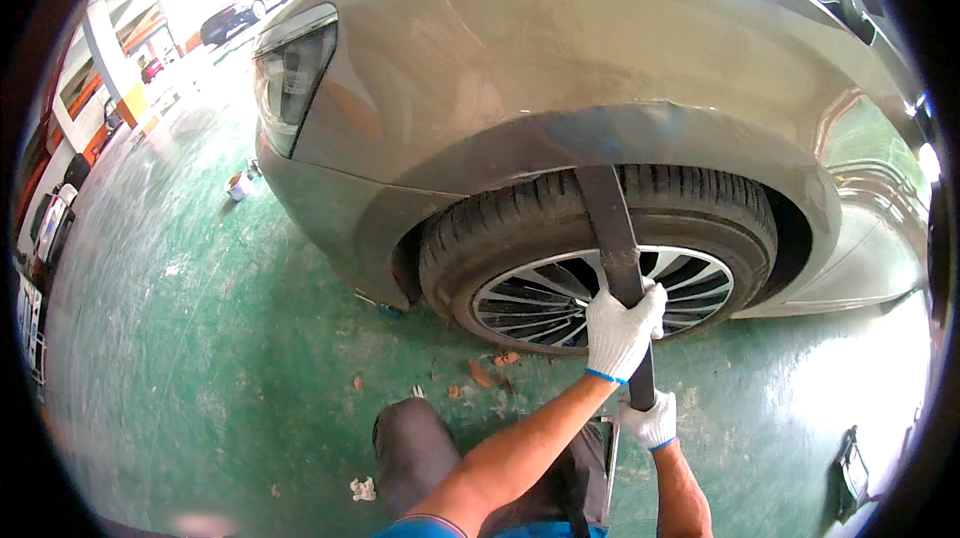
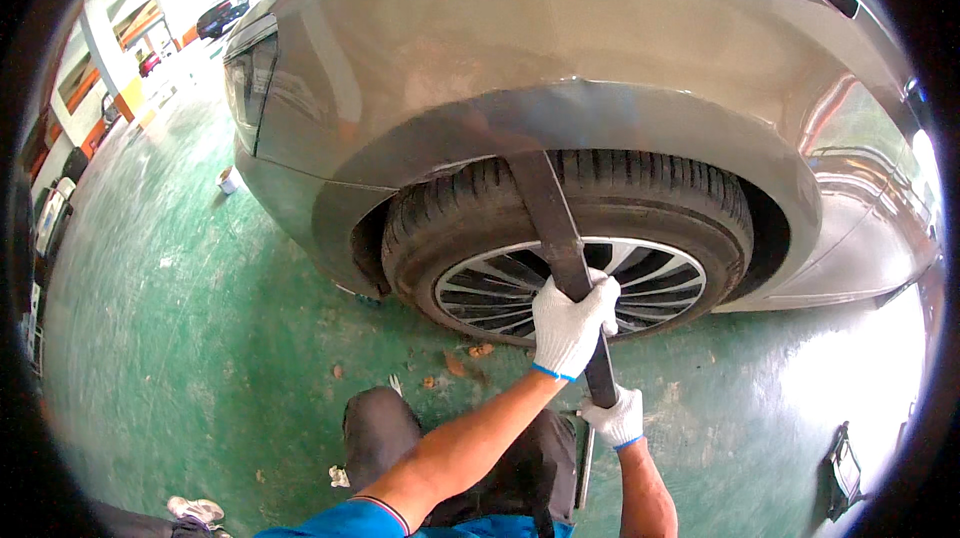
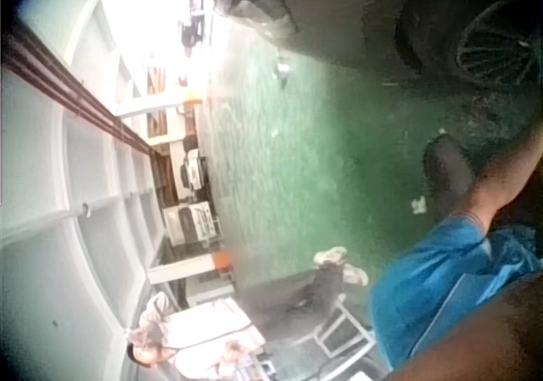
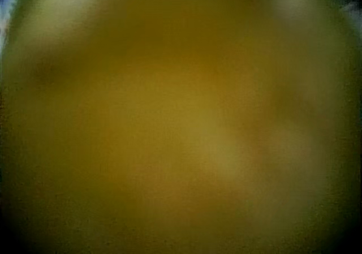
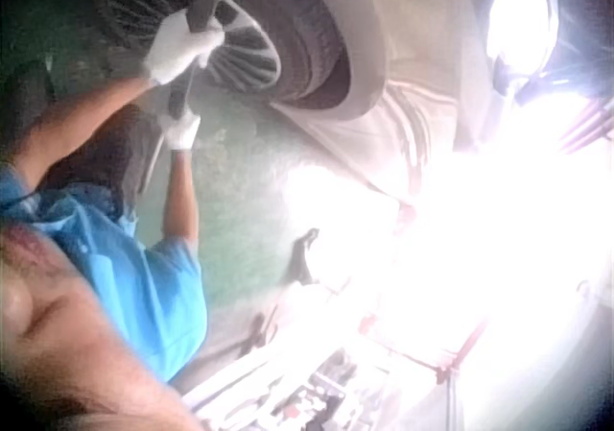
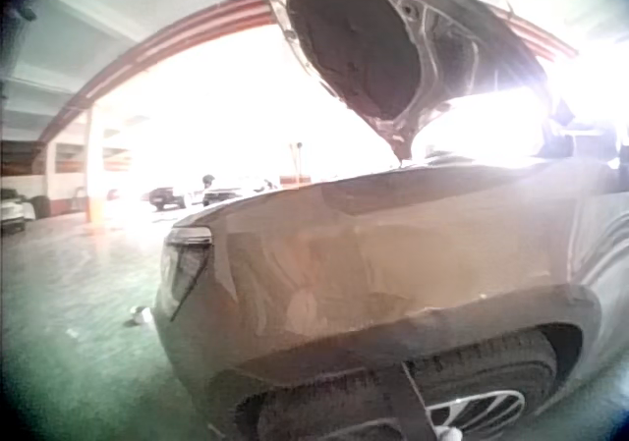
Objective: The person uses a metal bar and hammer to repeatedly tap and push the rear bumper area of a car, attempting to reshape a dent near the wheel arch. The person adjusts the bar's position and strikes it with the hammer throughout the clip.
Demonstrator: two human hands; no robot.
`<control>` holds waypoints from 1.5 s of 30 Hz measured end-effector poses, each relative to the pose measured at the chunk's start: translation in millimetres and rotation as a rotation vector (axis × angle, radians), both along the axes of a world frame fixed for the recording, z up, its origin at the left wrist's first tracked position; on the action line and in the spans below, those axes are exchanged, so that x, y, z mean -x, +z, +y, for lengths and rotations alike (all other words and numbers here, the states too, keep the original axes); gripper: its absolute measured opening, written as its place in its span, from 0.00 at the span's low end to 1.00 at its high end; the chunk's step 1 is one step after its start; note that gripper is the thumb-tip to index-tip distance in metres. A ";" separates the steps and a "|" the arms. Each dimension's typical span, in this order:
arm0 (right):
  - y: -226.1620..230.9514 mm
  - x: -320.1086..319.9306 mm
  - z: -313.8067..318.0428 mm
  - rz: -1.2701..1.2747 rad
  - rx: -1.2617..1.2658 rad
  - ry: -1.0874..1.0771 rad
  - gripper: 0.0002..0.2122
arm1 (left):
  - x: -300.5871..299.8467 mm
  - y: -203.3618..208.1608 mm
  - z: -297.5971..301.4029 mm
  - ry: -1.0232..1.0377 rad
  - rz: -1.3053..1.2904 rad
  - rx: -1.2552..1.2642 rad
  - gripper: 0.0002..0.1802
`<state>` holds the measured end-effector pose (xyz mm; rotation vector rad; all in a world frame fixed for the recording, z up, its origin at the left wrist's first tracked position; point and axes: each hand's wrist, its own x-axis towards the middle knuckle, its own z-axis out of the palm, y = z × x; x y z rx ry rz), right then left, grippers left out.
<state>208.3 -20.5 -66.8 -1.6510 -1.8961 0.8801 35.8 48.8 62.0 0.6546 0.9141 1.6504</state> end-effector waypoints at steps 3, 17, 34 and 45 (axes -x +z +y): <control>8.8 4.4 -9.6 0.062 -0.076 0.018 0.07 | 1.7 1.6 -4.1 0.000 -0.001 0.021 0.08; 25.4 10.1 -17.6 0.043 -0.002 -0.021 0.07 | 3.3 0.6 -4.4 -0.033 -0.032 -0.003 0.09; 27.1 6.3 -24.4 0.030 -0.032 -0.021 0.09 | 0.0 2.7 -9.8 -0.063 -0.054 0.031 0.07; 18.4 9.9 -15.7 0.046 -0.062 -0.018 0.07 | 1.6 -1.5 -5.3 -0.022 -0.023 0.008 0.10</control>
